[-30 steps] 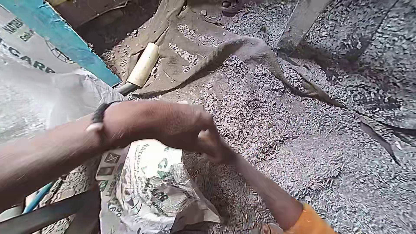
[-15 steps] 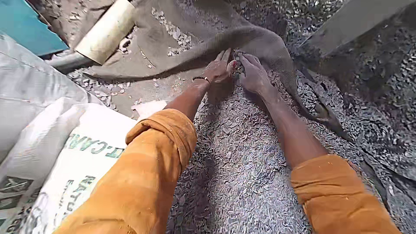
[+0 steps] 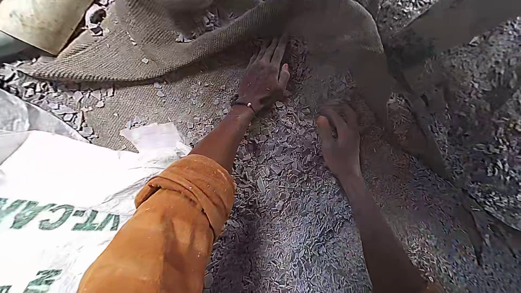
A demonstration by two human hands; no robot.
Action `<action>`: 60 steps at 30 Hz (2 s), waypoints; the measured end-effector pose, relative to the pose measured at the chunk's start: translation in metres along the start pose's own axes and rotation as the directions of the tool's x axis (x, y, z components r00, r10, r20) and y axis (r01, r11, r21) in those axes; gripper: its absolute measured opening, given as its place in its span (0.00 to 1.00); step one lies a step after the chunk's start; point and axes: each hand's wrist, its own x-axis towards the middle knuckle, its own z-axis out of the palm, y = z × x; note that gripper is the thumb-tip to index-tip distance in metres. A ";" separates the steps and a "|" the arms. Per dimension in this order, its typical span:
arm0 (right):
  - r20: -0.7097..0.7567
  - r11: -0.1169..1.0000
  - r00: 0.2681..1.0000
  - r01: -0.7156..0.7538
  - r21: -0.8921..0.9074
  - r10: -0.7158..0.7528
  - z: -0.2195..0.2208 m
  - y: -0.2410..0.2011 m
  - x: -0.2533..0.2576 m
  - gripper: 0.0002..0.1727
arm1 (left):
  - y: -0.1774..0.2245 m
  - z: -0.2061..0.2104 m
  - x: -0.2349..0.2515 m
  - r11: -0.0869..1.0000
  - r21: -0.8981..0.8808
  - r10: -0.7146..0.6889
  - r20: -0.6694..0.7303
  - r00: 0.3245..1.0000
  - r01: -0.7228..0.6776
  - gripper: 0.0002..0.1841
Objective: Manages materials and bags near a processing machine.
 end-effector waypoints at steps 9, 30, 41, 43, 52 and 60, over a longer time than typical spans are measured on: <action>-0.080 0.974 0.987 -0.122 0.193 0.139 0.009 0.000 -0.007 0.35 | -0.002 0.002 0.000 1.000 0.005 0.012 -0.005 1.000 -0.011 0.32; 0.200 0.873 0.965 0.050 0.485 -0.167 -0.007 0.002 -0.056 0.28 | 0.080 -0.060 -0.129 0.847 -0.449 -0.069 0.440 0.895 0.286 0.19; 0.422 0.771 0.900 -0.345 0.535 0.109 -0.054 -0.040 -0.190 0.29 | 0.140 -0.121 -0.188 0.986 -0.038 -0.051 0.861 0.506 0.165 0.30; 0.363 0.828 0.930 -0.248 0.503 0.058 -0.046 -0.040 -0.207 0.29 | 0.153 -0.137 -0.217 0.994 0.104 -0.062 0.803 0.593 -0.037 0.27; -0.045 0.988 0.987 0.155 0.024 -0.154 -0.093 0.063 -0.315 0.34 | 0.164 -0.232 -0.369 0.950 0.033 0.163 0.794 0.586 -0.309 0.28; -0.451 0.909 0.802 -0.412 0.056 0.391 -0.061 0.099 -0.406 0.43 | 0.160 -0.224 -0.400 0.849 0.109 0.294 0.716 0.633 -0.518 0.07</action>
